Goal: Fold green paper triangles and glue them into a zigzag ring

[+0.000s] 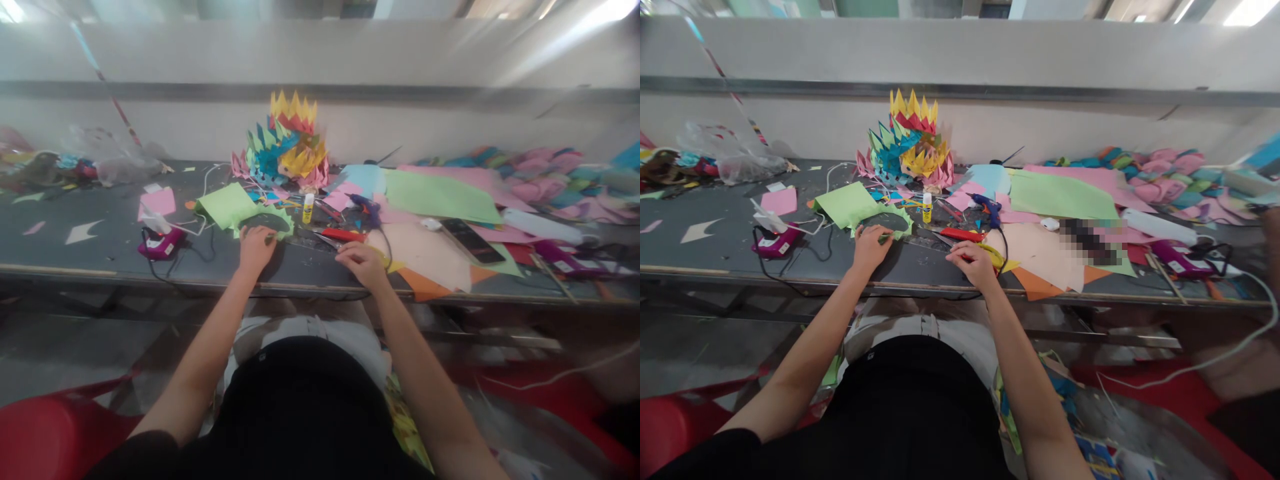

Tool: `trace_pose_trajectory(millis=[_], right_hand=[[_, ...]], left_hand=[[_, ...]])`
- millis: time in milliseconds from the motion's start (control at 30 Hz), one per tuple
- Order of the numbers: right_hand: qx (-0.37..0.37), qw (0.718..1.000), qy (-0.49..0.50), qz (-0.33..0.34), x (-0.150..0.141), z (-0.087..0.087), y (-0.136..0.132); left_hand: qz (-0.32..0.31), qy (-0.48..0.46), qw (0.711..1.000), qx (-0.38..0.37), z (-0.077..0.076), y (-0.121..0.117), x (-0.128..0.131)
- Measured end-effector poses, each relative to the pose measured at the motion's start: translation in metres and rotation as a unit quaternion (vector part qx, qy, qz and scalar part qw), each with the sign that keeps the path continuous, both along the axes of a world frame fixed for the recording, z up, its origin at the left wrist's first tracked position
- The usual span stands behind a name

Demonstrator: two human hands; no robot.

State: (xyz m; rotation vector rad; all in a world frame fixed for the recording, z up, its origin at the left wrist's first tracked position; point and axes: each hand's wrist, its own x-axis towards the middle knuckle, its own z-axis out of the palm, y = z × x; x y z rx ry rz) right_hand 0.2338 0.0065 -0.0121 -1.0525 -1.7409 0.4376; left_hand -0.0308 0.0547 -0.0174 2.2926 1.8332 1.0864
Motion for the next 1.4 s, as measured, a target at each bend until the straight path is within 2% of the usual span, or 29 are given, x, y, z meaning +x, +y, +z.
trace_pose_trajectory(millis=[100, 167, 233, 333, 467, 567, 633, 667, 700, 733, 800, 867, 967, 1033, 1100, 1200, 1267, 1400], right_hand=[[-0.006, 0.98, 0.196, -0.019, 0.012, -0.003, 0.001], [0.003, 0.94, 0.341, -0.002, 0.027, -0.003, -0.004], [0.029, 0.884, 0.465, 0.042, 0.043, 0.0, -0.016], [0.082, 0.779, 0.614, 0.098, 0.063, 0.01, -0.04], [0.058, 0.634, 0.761, 0.126, 0.064, 0.023, -0.06], [0.035, 0.56, 0.81, 0.172, 0.052, 0.028, -0.065], [0.04, 0.538, 0.818, 0.198, 0.041, 0.03, -0.066], [0.044, 0.543, 0.814, 0.202, 0.035, 0.031, -0.065], [0.041, 0.56, 0.803, 0.199, 0.029, 0.032, -0.064], [0.032, 0.59, 0.784, 0.191, 0.024, 0.031, -0.062], [-0.001, 0.675, 0.718, 0.171, 0.014, 0.029, -0.053], [-0.046, 0.774, 0.612, 0.156, 0.005, 0.023, -0.039], [-0.078, 0.917, 0.379, 0.099, -0.006, 0.013, -0.015], [-0.07, 0.978, 0.19, 0.06, -0.013, 0.009, -0.001], [-0.037, 0.999, 0.01, 0.037, -0.02, 0.007, 0.007], [0.023, 0.982, -0.184, 0.027, -0.027, 0.005, 0.012], [0.04, 0.968, -0.248, 0.019, -0.028, 0.002, 0.013], [0.028, 0.958, -0.285, 0.003, -0.028, -0.002, 0.014]], left_hand=[[0.004, 0.001, 1.0, 0.001, 0.0, 0.0, 0.0], [0.004, 0.002, 1.0, 0.001, 0.001, 0.0, 0.0], [0.004, 0.004, 1.0, 0.001, 0.001, -0.001, 0.001], [0.006, 0.008, 1.0, -0.001, 0.001, -0.001, 0.001], [0.003, 0.012, 1.0, -0.005, 0.002, -0.002, 0.001], [0.006, 0.012, 1.0, 0.0, 0.002, -0.002, 0.001], [0.009, 0.013, 1.0, 0.003, 0.001, -0.001, 0.001], [0.009, 0.013, 1.0, 0.003, 0.0, -0.001, 0.001], [0.009, 0.013, 1.0, 0.004, 0.0, -0.001, 0.001], [0.008, 0.013, 1.0, 0.004, 0.0, -0.001, 0.001], [0.007, 0.012, 1.0, 0.005, 0.0, 0.0, 0.001], [0.007, 0.01, 1.0, 0.006, 0.0, 0.0, 0.001], [0.005, 0.009, 1.0, 0.006, 0.0, -0.001, 0.001], [0.004, 0.009, 1.0, 0.004, 0.001, -0.001, 0.001], [0.004, 0.008, 1.0, 0.003, 0.001, -0.001, 0.001], [0.002, 0.006, 1.0, 0.008, 0.0, -0.001, 0.001], [0.001, 0.004, 1.0, 0.012, 0.0, -0.001, 0.001], [0.001, -0.003, 1.0, 0.015, 0.0, -0.001, 0.0]])
